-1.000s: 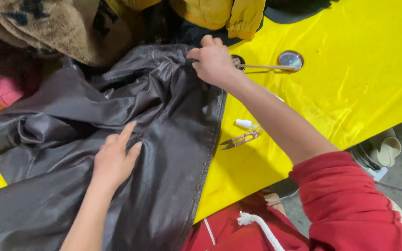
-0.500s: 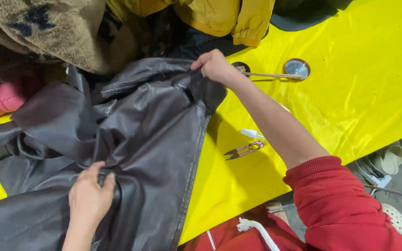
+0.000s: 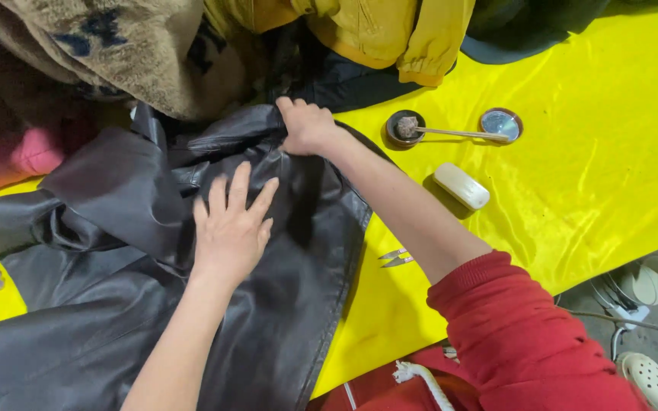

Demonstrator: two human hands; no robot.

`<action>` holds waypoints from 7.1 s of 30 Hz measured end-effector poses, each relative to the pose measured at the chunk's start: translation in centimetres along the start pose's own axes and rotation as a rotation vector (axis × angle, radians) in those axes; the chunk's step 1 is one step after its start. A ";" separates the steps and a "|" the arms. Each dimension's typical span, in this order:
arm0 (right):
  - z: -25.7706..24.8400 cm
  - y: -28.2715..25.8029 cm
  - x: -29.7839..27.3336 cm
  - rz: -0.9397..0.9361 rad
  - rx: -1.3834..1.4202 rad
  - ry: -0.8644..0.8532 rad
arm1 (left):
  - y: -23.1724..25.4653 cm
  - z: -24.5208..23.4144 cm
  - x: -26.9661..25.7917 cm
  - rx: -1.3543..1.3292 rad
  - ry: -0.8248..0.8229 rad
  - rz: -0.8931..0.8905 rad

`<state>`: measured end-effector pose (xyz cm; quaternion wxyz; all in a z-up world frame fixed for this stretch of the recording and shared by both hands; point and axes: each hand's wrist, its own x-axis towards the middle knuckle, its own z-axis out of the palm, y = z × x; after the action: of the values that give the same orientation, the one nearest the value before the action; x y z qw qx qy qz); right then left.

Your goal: The person cleans a black leather jacket laid on a yellow surface. They use a brush to scrub the leather, apply a liquid from a spray bottle, and use a hairdryer to dry the surface. The person also uses a small brush and a cloth to wipe and smooth the jacket.

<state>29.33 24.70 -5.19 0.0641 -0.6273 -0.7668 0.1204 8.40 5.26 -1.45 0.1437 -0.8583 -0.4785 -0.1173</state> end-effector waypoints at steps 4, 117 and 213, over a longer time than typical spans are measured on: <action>1.8 0.6 -0.8 0.043 0.074 0.003 | -1.7 4.3 -2.0 -0.043 0.009 -0.076; 4.1 -0.8 -22.7 -0.879 0.106 0.359 | -2.5 4.8 -6.7 -0.199 -0.630 -0.183; 5.3 -6.5 -14.8 -0.860 -0.188 0.358 | -2.8 3.6 -7.1 -0.532 -0.485 -0.285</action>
<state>24.95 8.46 -7.76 0.1822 -0.2668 -0.9414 -0.0967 2.58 2.35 -6.86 -0.2189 -0.7932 -0.5660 -0.0496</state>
